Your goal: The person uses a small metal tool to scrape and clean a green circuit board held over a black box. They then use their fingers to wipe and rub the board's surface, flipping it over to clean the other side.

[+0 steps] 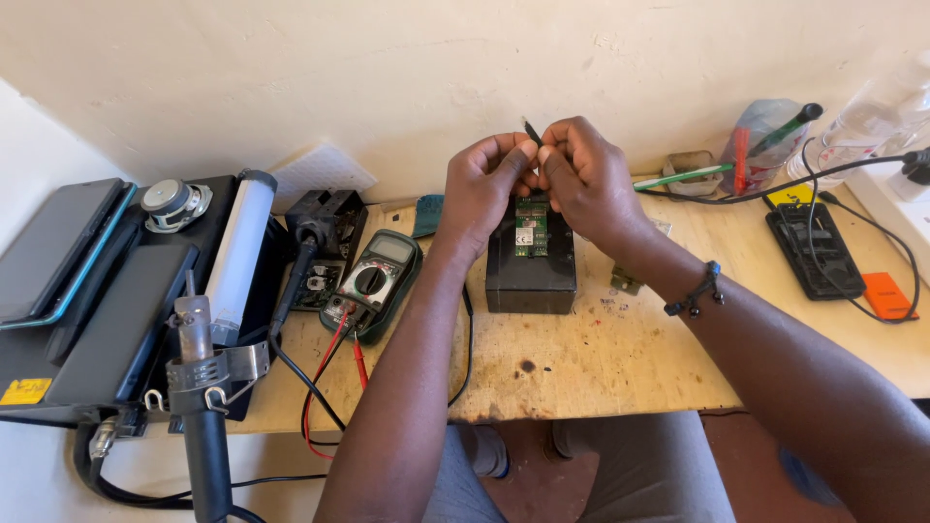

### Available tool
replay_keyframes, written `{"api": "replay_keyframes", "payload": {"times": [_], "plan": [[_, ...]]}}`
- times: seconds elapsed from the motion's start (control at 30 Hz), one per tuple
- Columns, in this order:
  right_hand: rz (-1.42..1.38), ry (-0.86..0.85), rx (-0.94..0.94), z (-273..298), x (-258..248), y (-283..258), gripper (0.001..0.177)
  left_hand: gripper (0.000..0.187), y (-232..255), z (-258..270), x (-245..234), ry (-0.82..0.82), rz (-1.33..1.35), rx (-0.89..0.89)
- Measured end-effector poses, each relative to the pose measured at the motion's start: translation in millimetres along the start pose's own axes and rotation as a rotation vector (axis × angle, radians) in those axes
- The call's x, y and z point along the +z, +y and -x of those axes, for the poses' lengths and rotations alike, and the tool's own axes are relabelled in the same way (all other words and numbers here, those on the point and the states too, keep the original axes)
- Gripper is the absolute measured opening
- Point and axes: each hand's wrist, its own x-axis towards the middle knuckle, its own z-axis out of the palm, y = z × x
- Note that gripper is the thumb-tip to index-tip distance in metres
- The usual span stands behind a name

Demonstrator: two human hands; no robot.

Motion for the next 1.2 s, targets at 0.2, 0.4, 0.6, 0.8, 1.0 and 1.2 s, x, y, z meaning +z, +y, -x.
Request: {"api": "replay_keyframes", "payload": {"times": [0.2, 0.4, 0.6, 0.8, 1.0, 1.2], "plan": [[0.208, 0.043, -0.121, 0.3, -1.5, 16.1, 0.005, 0.027, -6.9, -3.9, -0.3, -0.018, -0.02, 0.025], [0.259, 0.087, -0.149, 3.5, 1.5, 11.5, 0.004, 0.024, -0.7, 0.2, 4.8, 0.007, -0.043, 0.037], [0.065, 0.069, -0.069, 3.1, -1.0, -1.2, 0.009, 0.025, 0.0, 0.2, 3.9, 0.007, 0.017, 0.004], [-0.04, 0.017, 0.035, 2.1, -1.9, -4.6, 0.011, 0.023, -5.5, -3.3, -0.1, -0.007, 0.069, -0.012], [-0.048, 0.004, 0.035, 2.7, -3.5, -1.5, 0.011, 0.024, -3.1, -1.5, -0.2, -0.009, 0.075, -0.014], [-0.039, 0.004, 0.007, 2.0, -2.8, 1.9, 0.01, 0.024, -2.9, -2.0, -0.3, -0.001, 0.075, -0.008]]}}
